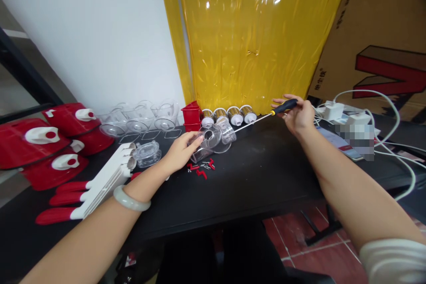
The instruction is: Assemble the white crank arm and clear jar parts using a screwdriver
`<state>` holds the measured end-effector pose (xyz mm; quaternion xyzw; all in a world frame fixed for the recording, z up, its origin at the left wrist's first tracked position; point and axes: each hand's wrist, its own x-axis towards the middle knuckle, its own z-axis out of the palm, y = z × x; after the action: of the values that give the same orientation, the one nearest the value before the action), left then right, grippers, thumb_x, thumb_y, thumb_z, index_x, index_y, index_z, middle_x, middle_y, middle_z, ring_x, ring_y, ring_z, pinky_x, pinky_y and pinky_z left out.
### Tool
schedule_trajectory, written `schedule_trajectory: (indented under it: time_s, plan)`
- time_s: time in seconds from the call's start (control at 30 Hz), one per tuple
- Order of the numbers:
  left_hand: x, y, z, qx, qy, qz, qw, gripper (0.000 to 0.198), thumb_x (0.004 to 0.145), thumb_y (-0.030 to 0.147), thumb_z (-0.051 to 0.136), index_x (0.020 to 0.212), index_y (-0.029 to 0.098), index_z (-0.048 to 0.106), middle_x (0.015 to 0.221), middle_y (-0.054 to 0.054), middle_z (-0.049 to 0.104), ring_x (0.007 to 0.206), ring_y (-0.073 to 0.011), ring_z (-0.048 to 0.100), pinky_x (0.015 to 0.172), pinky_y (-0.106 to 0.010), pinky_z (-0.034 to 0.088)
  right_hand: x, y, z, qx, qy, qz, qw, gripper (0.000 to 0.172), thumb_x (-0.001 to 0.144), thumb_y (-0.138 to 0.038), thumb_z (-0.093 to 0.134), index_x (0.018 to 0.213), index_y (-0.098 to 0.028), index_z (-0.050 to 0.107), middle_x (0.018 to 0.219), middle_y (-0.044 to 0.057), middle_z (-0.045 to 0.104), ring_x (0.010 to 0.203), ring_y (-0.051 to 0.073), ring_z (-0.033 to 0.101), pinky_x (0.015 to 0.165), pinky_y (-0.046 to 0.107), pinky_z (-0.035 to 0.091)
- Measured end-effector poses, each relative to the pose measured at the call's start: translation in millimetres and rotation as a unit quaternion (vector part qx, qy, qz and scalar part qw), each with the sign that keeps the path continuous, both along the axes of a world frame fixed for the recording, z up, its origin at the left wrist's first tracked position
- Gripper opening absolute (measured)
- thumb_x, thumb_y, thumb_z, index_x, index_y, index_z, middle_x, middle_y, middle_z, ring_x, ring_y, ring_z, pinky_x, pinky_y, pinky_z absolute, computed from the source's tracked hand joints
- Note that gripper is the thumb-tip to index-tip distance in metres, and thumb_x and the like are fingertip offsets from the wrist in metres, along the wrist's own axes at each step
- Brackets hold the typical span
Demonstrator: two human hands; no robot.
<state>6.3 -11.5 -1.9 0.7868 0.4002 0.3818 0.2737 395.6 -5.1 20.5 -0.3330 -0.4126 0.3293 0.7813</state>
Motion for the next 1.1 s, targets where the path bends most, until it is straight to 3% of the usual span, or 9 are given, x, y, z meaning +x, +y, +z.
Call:
schedule_trajectory:
  time_s: [0.1, 0.27, 0.37, 0.47, 0.57, 0.7, 0.8, 0.93, 1.1]
  plan:
    - [0, 0, 0.5, 0.002, 0.004, -0.001, 1.000, 0.053, 0.088, 0.061, 0.054, 0.118, 0.019, 0.067, 0.116, -0.010, 0.070, 0.105, -0.0276, 0.065, 0.091, -0.042, 0.053, -2, 4, -1.1, -0.001, 0.016, -0.024, 1.000, 0.024, 0.085, -0.047, 0.056, 0.087, -0.024, 0.056, 0.067, -0.002, 0.060, 0.052, 0.013, 0.060, 0.047, 0.025, 0.048]
    - [-1, 1, 0.2, 0.016, 0.012, 0.005, 1.000, 0.053, 0.088, 0.061, 0.053, 0.118, 0.020, 0.068, 0.114, -0.009, 0.071, 0.105, -0.0276, 0.065, 0.093, -0.043, 0.051, 1, 9, -2.2, 0.002, 0.001, -0.075, 0.997, 0.039, 0.082, -0.059, 0.061, 0.075, -0.023, 0.050, 0.047, -0.008, 0.040, 0.031, 0.006, 0.033, 0.031, 0.018, 0.026]
    - [-1, 1, 0.2, 0.014, 0.012, 0.000, 1.000, 0.054, 0.089, 0.062, 0.052, 0.118, 0.020, 0.067, 0.113, -0.010, 0.071, 0.106, -0.0277, 0.065, 0.093, -0.043, 0.051, 3, 6, -0.9, -0.004, 0.005, -0.044, 0.999, 0.046, 0.088, -0.065, 0.042, 0.079, -0.023, 0.055, 0.051, -0.003, 0.052, 0.036, 0.011, 0.047, 0.034, 0.021, 0.036]
    - [0, 1, 0.4, 0.016, 0.009, 0.001, 1.000, 0.053, 0.089, 0.062, 0.053, 0.117, 0.019, 0.068, 0.113, -0.010, 0.071, 0.104, -0.0276, 0.065, 0.093, -0.043, 0.051, 4, 5, -1.0, -0.017, -0.002, -0.006, 1.000, 0.038, 0.089, -0.056, 0.043, 0.089, -0.023, 0.060, 0.060, 0.000, 0.061, 0.046, 0.015, 0.059, 0.041, 0.025, 0.045]
    - [0, 0, 0.5, 0.014, 0.010, 0.002, 1.000, 0.053, 0.089, 0.061, 0.053, 0.118, 0.019, 0.067, 0.113, -0.010, 0.071, 0.103, -0.0275, 0.066, 0.092, -0.043, 0.052, 3, 8, -3.3, -0.025, -0.011, -0.032, 0.999, 0.031, 0.084, -0.052, 0.056, 0.091, -0.021, 0.061, 0.053, -0.003, 0.056, 0.038, 0.012, 0.051, 0.038, 0.023, 0.041]
    - [0, 0, 0.5, 0.007, 0.009, -0.001, 1.000, 0.053, 0.089, 0.061, 0.053, 0.118, 0.019, 0.067, 0.114, -0.010, 0.071, 0.103, -0.0274, 0.066, 0.091, -0.043, 0.052, 2, 12, -4.7, -0.018, -0.011, -0.073, 0.997, 0.040, 0.084, -0.061, 0.055, 0.079, -0.021, 0.058, 0.043, -0.007, 0.041, 0.029, 0.008, 0.036, 0.032, 0.020, 0.030]
    - [-1, 1, 0.3, 0.011, 0.009, 0.001, 1.000, 0.052, 0.089, 0.061, 0.054, 0.118, 0.019, 0.067, 0.115, -0.010, 0.071, 0.104, -0.0275, 0.066, 0.092, -0.043, 0.052, 2, 11, -3.7, -0.026, 0.016, -0.046, 0.998, 0.045, 0.091, -0.059, 0.038, 0.079, -0.021, 0.060, 0.050, -0.002, 0.051, 0.037, 0.012, 0.049, 0.034, 0.022, 0.038]
    - [-1, 2, -0.2, 0.008, 0.011, -0.006, 1.000, 0.052, 0.090, 0.060, 0.053, 0.119, 0.019, 0.066, 0.116, -0.010, 0.071, 0.107, -0.0276, 0.065, 0.094, -0.043, 0.051, 3, 11, -4.4, -0.010, 0.019, -0.035, 0.999, 0.030, 0.089, -0.047, 0.047, 0.088, -0.021, 0.063, 0.061, -0.002, 0.057, 0.045, 0.011, 0.056, 0.038, 0.022, 0.045]
    - [-1, 2, -1.4, 0.009, 0.010, -0.002, 1.000, 0.052, 0.090, 0.060, 0.052, 0.118, 0.019, 0.067, 0.115, -0.010, 0.071, 0.108, -0.0279, 0.065, 0.094, -0.043, 0.051, 2, 12, -5.6, 0.014, -0.004, -0.084, 0.996, 0.034, 0.081, -0.054, 0.066, 0.080, -0.022, 0.054, 0.051, -0.009, 0.040, 0.030, 0.005, 0.035, 0.028, 0.016, 0.027]
